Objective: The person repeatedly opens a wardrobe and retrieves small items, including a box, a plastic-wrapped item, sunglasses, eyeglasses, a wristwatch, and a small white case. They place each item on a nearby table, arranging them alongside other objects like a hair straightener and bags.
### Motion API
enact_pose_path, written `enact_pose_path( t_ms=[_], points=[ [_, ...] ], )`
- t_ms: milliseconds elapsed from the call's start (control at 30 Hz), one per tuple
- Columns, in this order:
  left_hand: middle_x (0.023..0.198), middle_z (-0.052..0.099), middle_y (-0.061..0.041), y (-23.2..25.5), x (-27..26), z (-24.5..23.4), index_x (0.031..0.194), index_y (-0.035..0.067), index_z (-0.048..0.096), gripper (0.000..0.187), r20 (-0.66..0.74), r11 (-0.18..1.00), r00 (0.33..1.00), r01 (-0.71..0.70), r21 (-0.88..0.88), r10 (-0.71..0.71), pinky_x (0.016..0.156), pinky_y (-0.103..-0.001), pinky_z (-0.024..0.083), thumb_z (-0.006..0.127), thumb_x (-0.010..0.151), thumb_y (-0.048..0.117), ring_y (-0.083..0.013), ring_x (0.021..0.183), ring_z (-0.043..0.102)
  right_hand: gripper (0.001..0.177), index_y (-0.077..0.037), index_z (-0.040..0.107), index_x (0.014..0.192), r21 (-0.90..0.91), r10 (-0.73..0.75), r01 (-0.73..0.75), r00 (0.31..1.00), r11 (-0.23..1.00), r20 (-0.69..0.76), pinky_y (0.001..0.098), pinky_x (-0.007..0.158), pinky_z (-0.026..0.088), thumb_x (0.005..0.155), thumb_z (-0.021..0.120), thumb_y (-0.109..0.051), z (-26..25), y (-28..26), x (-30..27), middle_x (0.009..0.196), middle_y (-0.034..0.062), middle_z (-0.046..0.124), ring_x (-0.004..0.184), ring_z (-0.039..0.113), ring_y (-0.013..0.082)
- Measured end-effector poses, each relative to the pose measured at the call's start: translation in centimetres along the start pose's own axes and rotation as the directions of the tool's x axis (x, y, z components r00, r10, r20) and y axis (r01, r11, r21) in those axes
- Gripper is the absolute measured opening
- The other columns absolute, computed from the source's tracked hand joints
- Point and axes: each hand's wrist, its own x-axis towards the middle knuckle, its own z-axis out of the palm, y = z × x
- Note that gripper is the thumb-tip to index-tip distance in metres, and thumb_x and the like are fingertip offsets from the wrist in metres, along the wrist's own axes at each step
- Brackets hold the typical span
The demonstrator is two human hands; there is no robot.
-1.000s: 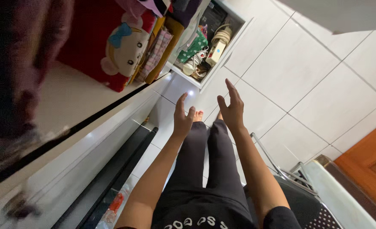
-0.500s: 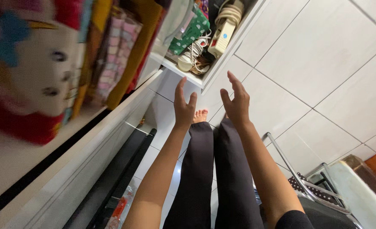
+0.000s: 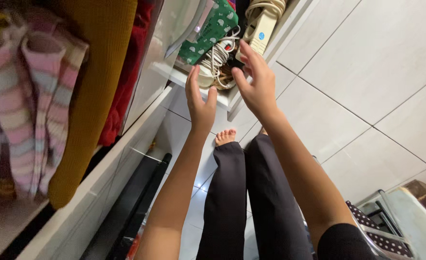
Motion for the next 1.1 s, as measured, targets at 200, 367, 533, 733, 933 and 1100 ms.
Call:
enact_pose_path(
  t_ms=[200,367,533,733,933,1100],
  points=[
    [0.166,0.033,-0.021,-1.6,3.0,-0.2,0.16,0.004,0.031,0.071,0.047,0.998,0.997,0.057,-0.009,-0.056,0.128,-0.047,0.027,0.064,0.096,0.001,-0.0371,0.157,0.031,0.063,-0.009,0.044,0.156,0.117,0.039,-0.04,0.999,0.992,0.006,0.0316,0.096,0.061,0.1,0.072,-0.007,4.4,3.6,6.8,0.139,0.0143,0.065,0.118,0.071,0.0188],
    [0.166,0.031,-0.023,-3.2,5.5,-0.1,0.161,0.001,0.026,0.069,0.073,0.992,0.993,0.099,-0.081,-0.094,0.127,-0.045,0.027,0.059,0.1,0.005,-0.0382,0.156,0.03,0.066,-0.01,0.042,0.152,0.151,0.147,-0.134,0.986,0.979,-0.075,0.0287,0.085,0.061,0.095,0.074,-0.01,7.0,5.1,11.5,0.126,0.013,0.068,0.098,0.073,0.0157],
    [0.161,0.04,-0.024,-4.7,6.4,0.4,0.158,-0.001,0.03,0.066,0.113,0.983,0.981,0.165,-0.081,-0.155,0.125,-0.044,0.03,0.06,0.1,0.007,-0.0364,0.152,0.039,0.045,-0.007,0.052,0.131,0.18,0.224,-0.195,0.962,0.964,-0.157,0.0257,0.076,0.06,0.093,0.075,-0.013,9.3,4.7,12.6,0.095,0.0049,0.076,0.085,0.075,0.0101],
    [0.166,0.034,-0.024,-4.9,6.1,0.6,0.161,0.0,0.027,0.067,0.174,0.978,0.976,0.153,-0.141,-0.128,0.125,-0.042,0.029,0.055,0.1,0.006,-0.0345,0.155,0.033,0.031,-0.004,0.061,0.12,0.207,0.263,-0.224,0.946,0.952,-0.187,0.0238,0.068,0.055,0.091,0.072,-0.008,9.4,5.3,12.7,0.082,0.0008,0.07,0.073,0.065,0.007],
    [0.164,0.036,-0.026,-4.1,5.1,1.3,0.162,0.003,0.027,0.069,0.145,0.929,0.976,0.203,-0.309,-0.165,0.125,-0.044,0.03,0.056,0.099,0.003,-0.0359,0.155,0.035,0.019,-0.003,0.066,0.109,0.301,0.379,-0.336,0.921,0.892,-0.094,0.0216,0.061,0.053,0.091,0.07,-0.005,6.9,6.4,10.9,0.079,-0.002,0.067,0.07,0.062,0.0049],
    [0.163,0.029,-0.027,-3.5,4.5,1.6,0.162,0.007,0.015,0.078,0.16,0.852,0.932,0.363,-0.377,-0.326,0.12,-0.044,0.03,0.058,0.097,0.002,-0.039,0.148,0.038,0.016,-0.004,0.064,0.107,0.38,0.416,-0.358,0.906,0.853,-0.079,0.0192,0.058,0.048,0.092,0.069,-0.004,4.9,6.2,8.1,0.079,-0.0024,0.065,0.069,0.06,0.0042]
  ],
)
